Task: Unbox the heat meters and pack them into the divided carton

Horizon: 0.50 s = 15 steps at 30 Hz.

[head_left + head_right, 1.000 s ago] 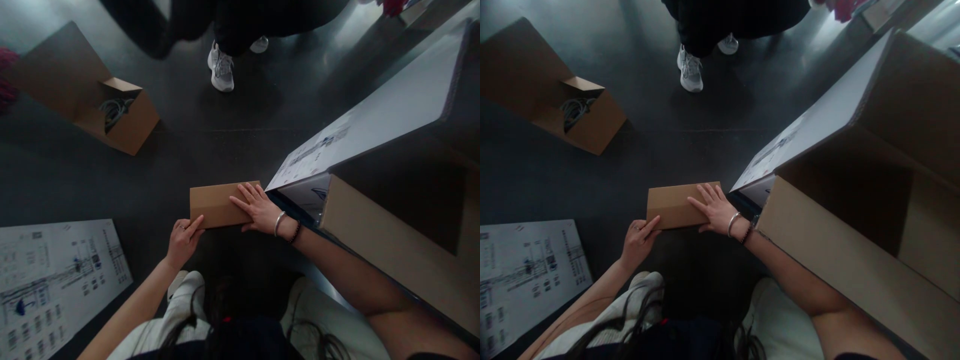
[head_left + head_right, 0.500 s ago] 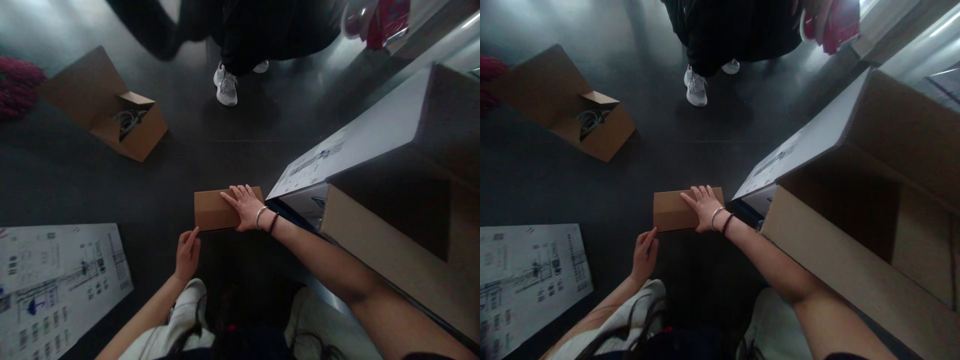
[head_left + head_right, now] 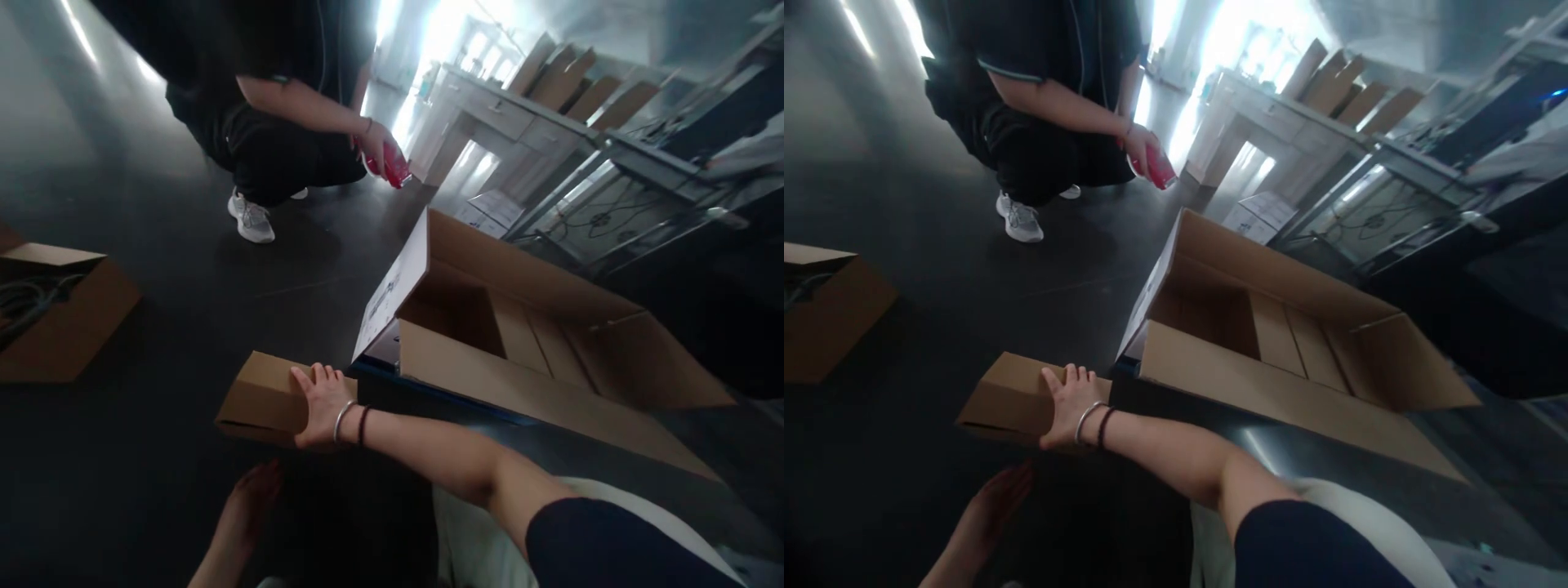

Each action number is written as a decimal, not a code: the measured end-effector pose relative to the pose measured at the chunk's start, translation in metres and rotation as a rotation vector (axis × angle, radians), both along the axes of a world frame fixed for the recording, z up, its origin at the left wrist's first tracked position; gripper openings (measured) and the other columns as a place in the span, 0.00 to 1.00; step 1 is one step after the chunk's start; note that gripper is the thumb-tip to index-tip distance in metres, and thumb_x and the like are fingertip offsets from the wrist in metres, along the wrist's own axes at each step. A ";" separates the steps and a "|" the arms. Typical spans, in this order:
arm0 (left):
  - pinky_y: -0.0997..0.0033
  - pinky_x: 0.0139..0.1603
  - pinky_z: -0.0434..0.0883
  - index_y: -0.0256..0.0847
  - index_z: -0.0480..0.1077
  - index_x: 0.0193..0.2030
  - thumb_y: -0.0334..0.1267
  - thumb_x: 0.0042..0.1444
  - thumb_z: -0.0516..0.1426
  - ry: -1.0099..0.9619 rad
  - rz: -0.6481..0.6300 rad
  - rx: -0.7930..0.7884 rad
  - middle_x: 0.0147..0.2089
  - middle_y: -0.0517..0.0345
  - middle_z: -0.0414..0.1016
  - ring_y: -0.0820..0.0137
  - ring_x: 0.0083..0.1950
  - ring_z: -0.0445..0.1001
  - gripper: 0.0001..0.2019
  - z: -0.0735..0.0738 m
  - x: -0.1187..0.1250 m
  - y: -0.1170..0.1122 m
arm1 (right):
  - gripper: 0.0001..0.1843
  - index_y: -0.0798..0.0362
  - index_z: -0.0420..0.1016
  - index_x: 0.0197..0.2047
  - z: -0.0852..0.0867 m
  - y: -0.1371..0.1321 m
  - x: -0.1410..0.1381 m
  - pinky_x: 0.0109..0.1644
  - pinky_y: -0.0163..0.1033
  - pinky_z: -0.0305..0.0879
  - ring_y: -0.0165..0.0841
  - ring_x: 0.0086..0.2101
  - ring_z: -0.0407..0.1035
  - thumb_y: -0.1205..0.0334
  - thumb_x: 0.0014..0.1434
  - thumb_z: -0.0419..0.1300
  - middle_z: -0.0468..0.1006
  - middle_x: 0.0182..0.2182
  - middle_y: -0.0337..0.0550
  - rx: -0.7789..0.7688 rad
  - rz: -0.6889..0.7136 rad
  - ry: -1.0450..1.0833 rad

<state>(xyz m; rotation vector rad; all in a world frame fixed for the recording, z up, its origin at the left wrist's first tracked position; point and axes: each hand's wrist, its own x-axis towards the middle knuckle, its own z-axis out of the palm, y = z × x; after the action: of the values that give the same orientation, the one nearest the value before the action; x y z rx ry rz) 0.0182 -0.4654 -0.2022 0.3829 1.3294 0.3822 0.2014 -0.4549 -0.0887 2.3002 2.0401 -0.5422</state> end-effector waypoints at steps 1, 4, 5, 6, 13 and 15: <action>0.66 0.49 0.72 0.42 0.62 0.37 0.26 0.48 0.52 0.006 -0.016 -0.036 0.43 0.52 0.75 0.66 0.49 0.73 0.10 -0.003 0.003 0.004 | 0.64 0.50 0.40 0.65 -0.004 0.001 -0.004 0.55 0.58 0.50 0.55 0.53 0.54 0.39 0.29 0.66 0.53 0.56 0.60 -0.035 0.010 0.000; 0.71 0.48 0.71 0.43 0.64 0.35 0.23 0.47 0.52 -0.089 -0.073 -0.018 0.39 0.58 0.75 0.69 0.47 0.74 0.11 -0.010 0.015 0.011 | 0.68 0.51 0.32 0.66 -0.019 0.001 -0.013 0.59 0.63 0.38 0.61 0.59 0.40 0.36 0.30 0.65 0.40 0.61 0.67 -0.103 0.082 -0.021; 0.72 0.48 0.71 0.42 0.64 0.34 0.21 0.47 0.52 -0.111 -0.078 -0.007 0.38 0.59 0.75 0.70 0.45 0.74 0.12 -0.011 0.018 0.012 | 0.69 0.52 0.29 0.66 -0.022 0.002 -0.014 0.59 0.64 0.35 0.61 0.60 0.37 0.36 0.31 0.65 0.37 0.62 0.68 -0.116 0.102 -0.032; 0.73 0.47 0.71 0.42 0.64 0.34 0.20 0.47 0.51 -0.106 -0.070 -0.003 0.35 0.60 0.75 0.70 0.43 0.75 0.12 -0.011 0.022 0.012 | 0.69 0.52 0.28 0.66 -0.024 0.003 -0.015 0.59 0.65 0.34 0.62 0.60 0.35 0.36 0.31 0.65 0.36 0.62 0.69 -0.123 0.114 -0.039; 0.75 0.43 0.72 0.41 0.61 0.28 0.19 0.47 0.50 0.050 0.029 0.060 0.24 0.63 0.70 0.72 0.34 0.76 0.11 -0.009 0.031 0.006 | 0.68 0.48 0.37 0.65 -0.007 0.016 -0.019 0.56 0.63 0.47 0.60 0.57 0.49 0.43 0.26 0.68 0.48 0.59 0.63 -0.113 0.015 0.006; 0.73 0.41 0.72 0.40 0.61 0.26 0.17 0.44 0.48 0.083 0.009 0.123 0.23 0.62 0.70 0.70 0.32 0.76 0.12 -0.004 0.022 0.011 | 0.67 0.50 0.39 0.65 0.006 0.017 -0.026 0.55 0.63 0.48 0.59 0.56 0.51 0.45 0.26 0.69 0.51 0.58 0.63 -0.128 -0.045 0.033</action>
<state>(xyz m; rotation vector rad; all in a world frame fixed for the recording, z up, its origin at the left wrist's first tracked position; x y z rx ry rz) 0.0404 -0.4548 -0.2060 0.5001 1.3927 0.4613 0.1758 -0.4383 -0.0825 2.2832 1.9097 -0.6957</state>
